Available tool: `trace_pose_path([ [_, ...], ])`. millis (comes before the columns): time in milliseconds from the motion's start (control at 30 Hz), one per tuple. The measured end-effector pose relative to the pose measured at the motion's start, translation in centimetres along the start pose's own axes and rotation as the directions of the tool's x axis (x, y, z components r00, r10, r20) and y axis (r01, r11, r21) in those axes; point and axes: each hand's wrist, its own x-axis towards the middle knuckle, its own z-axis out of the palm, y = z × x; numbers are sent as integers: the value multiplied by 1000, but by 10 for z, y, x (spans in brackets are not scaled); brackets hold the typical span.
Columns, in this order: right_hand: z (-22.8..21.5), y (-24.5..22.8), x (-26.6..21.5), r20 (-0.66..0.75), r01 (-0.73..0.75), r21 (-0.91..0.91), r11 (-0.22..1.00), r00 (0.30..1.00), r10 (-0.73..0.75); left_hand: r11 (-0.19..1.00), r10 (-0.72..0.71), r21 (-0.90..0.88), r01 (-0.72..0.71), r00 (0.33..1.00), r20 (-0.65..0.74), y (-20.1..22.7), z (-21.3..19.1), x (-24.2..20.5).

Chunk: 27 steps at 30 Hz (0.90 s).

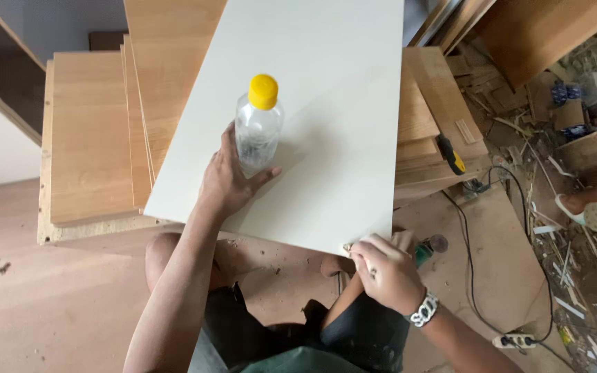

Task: The person applies liquid from a bottle to a cloth and wipes down a white wood panel and several light-colored wooden boards.

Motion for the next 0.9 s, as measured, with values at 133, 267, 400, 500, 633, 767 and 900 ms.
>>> trace_pose_path([
  [133,3,53,12,-77,-50,-6,999,996,49,997,70,-38,-72,997,-43,10,-4,-5],
  [267,13,9,-11,-69,4,-125,992,998,-13,994,91,-49,-93,995,-47,13,-5,-8],
  [400,-11,25,9,-25,-44,23,999,999,44,992,121,-38,-123,991,-60,6,-2,-4],
  [500,4,30,-5,-156,11,-69,998,988,-22,995,94,-25,-96,995,-44,8,-1,-7],
  [633,15,57,-16,-110,-22,-128,991,994,8,998,65,7,-65,997,-30,-1,2,-6],
  [767,-36,-44,20,-164,-18,-262,965,986,-26,997,75,35,-74,997,-27,5,-2,-3],
  [900,-1,17,2,-180,99,-98,990,977,-116,997,73,17,-72,997,-23,9,-2,-8],
])
